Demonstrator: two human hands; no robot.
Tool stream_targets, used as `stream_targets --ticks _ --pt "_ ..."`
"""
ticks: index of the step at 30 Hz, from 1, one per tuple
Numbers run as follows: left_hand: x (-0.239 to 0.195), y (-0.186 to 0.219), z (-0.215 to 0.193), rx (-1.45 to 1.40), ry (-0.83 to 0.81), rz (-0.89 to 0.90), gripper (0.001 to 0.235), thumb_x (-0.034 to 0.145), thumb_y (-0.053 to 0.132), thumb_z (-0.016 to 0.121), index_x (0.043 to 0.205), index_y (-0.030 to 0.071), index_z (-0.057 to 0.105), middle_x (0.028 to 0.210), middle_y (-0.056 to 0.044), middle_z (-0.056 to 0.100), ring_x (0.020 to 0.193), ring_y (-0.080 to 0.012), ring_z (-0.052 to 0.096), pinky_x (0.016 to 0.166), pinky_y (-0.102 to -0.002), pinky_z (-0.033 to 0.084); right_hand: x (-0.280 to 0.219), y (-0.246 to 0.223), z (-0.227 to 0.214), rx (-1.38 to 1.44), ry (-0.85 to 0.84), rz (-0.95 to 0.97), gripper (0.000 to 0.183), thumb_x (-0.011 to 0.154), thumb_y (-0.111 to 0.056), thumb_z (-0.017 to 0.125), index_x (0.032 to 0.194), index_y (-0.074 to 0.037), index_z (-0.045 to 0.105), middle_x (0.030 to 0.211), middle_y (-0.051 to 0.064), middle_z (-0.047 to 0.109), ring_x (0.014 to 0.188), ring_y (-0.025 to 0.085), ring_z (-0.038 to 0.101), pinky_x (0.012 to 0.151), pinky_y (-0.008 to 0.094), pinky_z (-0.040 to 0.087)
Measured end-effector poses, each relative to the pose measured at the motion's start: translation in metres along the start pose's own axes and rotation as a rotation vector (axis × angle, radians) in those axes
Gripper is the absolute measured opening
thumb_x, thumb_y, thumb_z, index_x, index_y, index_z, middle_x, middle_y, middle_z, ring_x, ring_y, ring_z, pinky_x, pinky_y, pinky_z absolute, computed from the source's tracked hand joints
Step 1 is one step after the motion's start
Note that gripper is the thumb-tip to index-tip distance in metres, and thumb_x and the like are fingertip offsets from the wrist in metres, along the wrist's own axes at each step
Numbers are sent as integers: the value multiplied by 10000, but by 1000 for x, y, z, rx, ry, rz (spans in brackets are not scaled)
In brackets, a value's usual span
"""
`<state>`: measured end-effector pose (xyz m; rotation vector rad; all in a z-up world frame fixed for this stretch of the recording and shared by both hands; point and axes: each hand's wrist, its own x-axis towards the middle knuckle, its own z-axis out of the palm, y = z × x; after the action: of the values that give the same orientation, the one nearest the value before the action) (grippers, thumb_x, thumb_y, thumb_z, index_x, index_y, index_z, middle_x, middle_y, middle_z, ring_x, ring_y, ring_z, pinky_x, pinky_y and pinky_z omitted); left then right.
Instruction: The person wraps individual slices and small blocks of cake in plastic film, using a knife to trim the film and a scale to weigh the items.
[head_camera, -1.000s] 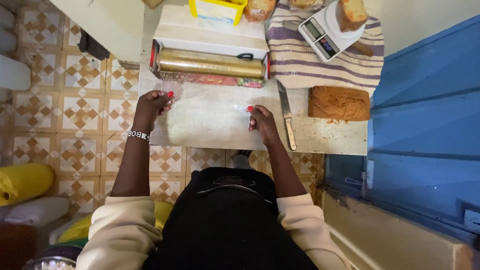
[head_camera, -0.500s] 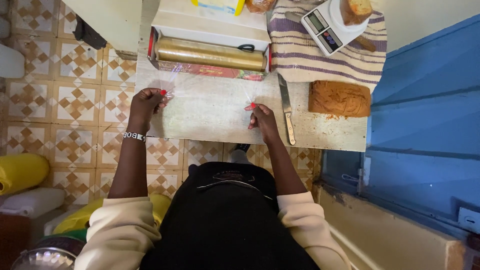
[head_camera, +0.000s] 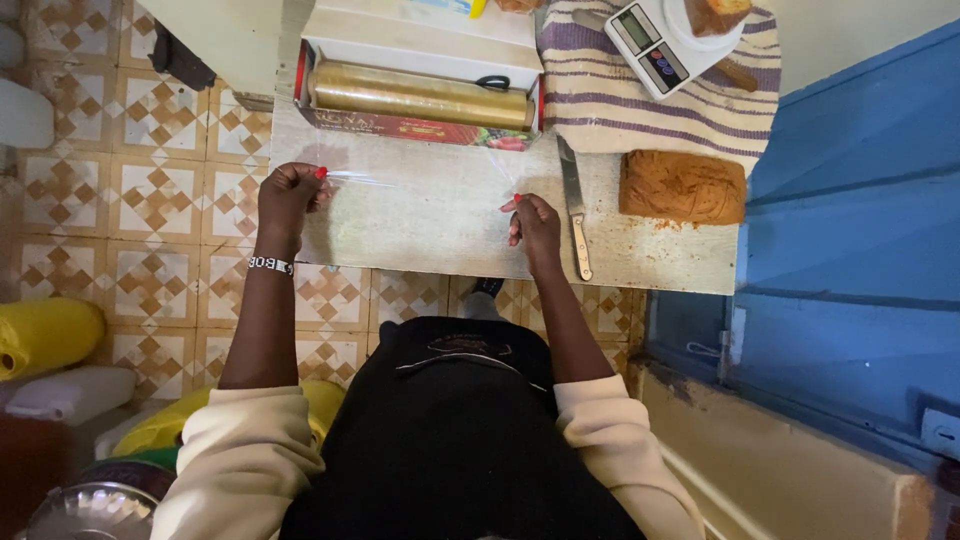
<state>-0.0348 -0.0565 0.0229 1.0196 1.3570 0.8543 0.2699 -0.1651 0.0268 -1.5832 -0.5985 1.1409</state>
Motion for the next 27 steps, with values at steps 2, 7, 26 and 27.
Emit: stream_targets --ticks 2,7,26,27 --pt "1 -2 0 -14 -6 31 73 887 126 571 924 62 571 734 -15 577 588 -14 562 507 -102 414 1 1 -1 -26 16 -24 213 811 -176 498 787 -21 642 431 71 430 314 121 461 341 209 413" --pt "4 -6 -1 -15 1 39 53 886 95 554 918 54 568 727 -19 571 588 -16 560 515 -98 428 -2 -5 -2 -24 34 -45 204 814 -164 497 757 -15 626 439 71 423 326 115 448 351 211 401" --pt "67 51 35 -340 -43 241 73 918 92 503 885 64 561 704 -11 546 634 -47 557 621 -143 478 72 -50 15 333 57 -209 97 833 -210 534 780 -129 538 700 -15 513 642 36 476 666 195 449" --pt "67 56 36 -342 -43 246 73 918 92 503 885 64 561 704 -11 546 634 -47 557 621 -143 478 72 -58 16 333 55 -214 97 833 -210 534 780 -129 538 700 -15 513 642 36 476 666 195 449"
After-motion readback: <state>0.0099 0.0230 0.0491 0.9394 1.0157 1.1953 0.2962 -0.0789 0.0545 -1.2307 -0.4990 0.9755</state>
